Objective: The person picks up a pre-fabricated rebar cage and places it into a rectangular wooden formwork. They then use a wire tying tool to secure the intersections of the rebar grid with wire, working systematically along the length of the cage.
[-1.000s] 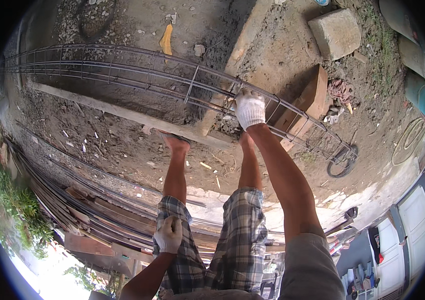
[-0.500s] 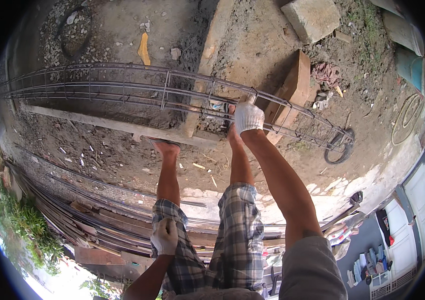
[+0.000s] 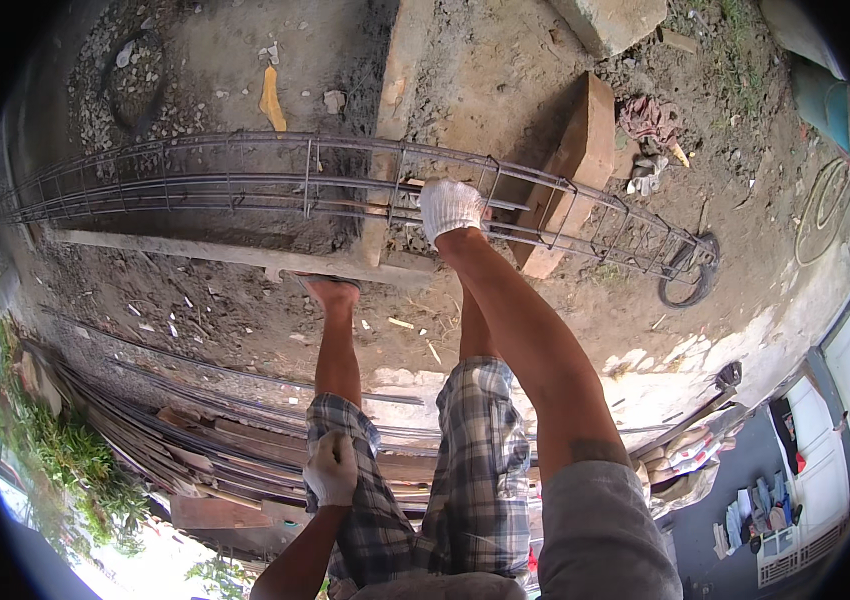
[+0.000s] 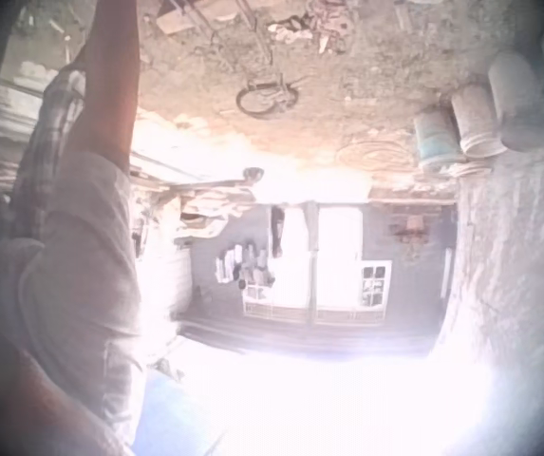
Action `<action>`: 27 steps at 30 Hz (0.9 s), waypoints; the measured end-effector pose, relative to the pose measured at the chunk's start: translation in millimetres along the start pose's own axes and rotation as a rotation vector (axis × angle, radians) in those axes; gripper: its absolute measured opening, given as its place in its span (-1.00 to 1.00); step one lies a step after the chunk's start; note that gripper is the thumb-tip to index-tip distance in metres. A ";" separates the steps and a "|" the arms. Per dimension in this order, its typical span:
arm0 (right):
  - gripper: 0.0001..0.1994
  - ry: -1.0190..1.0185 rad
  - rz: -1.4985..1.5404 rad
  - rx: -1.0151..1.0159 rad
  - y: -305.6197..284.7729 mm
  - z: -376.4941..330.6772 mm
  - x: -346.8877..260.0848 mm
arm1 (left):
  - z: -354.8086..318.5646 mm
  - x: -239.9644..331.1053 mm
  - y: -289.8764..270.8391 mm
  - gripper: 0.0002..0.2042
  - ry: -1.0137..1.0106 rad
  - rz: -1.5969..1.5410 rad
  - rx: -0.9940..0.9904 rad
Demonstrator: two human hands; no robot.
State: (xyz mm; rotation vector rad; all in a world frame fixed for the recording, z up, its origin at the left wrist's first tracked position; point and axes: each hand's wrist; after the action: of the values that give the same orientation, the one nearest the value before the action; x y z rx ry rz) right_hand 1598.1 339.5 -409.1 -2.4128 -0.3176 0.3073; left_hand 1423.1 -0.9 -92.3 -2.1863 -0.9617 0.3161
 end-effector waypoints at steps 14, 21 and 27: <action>-0.77 0.133 0.162 0.034 23.1 -20.3 104.8 | 7.5 11.9 -4.8 -0.81 0.013 -0.015 -0.022; -0.84 0.008 0.054 0.158 26.6 -45.1 118.1 | -0.2 17.7 3.8 -0.82 0.029 -0.026 -0.006; -0.64 0.413 0.017 0.086 28.7 -65.0 157.4 | 5.6 13.0 3.8 -0.82 0.041 0.028 -0.003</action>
State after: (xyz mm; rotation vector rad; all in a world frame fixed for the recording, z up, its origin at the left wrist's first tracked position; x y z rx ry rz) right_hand 1770.2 327.5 -400.9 -2.3249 -0.0938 -0.1690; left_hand 1431.5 9.6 -98.2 -2.2019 -0.9099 0.2818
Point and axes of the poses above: each hand's wrist, its own z-axis towards the middle knuckle, its own y-axis out of the palm, x = y × z
